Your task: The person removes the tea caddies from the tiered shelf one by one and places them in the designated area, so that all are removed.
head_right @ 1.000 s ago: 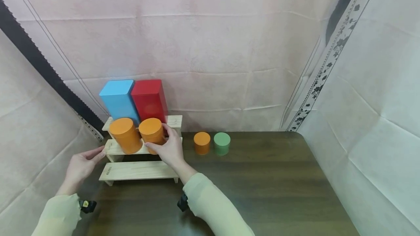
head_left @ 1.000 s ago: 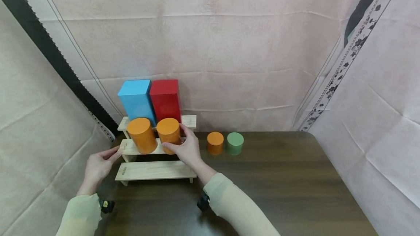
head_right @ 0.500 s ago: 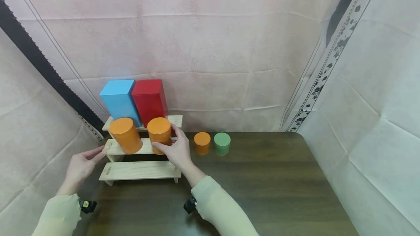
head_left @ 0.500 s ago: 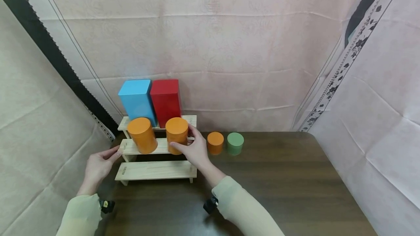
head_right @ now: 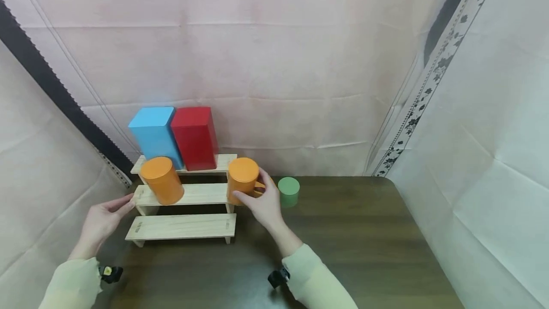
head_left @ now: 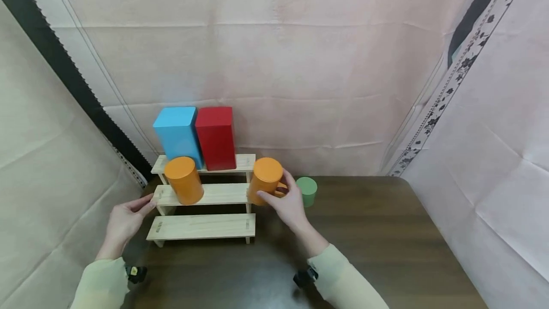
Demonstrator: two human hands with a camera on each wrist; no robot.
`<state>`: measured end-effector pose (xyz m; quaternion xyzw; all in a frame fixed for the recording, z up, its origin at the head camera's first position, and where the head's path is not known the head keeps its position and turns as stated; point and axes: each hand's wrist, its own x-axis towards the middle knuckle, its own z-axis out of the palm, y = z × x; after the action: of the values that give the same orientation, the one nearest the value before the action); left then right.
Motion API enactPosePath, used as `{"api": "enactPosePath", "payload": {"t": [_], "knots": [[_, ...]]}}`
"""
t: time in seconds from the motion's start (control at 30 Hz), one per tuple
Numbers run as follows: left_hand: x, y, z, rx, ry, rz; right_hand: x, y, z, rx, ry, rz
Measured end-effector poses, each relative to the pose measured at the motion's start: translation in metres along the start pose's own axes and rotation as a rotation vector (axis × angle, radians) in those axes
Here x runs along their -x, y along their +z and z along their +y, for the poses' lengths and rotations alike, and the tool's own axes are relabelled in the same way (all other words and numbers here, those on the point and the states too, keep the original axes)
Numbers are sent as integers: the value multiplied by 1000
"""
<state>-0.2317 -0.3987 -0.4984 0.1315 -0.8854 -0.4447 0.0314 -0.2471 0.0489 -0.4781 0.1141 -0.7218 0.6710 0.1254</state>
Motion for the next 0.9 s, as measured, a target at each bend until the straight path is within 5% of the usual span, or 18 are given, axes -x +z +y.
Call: {"api": "enactPosePath", "payload": {"t": [0.17,0.33,0.53,0.9], "knots": [[3,-3,-2,-13,-16,-2,15,-40,-6,28,-51,31],[2,-6,2,-34,-23,-9,21,-82,-5,65,19,63],[3,-7,4,-28,-26,-8,24,-125,20,55,82,136],[3,-2,5,17,-32,15,18,-167,56,97,208,210]]}}
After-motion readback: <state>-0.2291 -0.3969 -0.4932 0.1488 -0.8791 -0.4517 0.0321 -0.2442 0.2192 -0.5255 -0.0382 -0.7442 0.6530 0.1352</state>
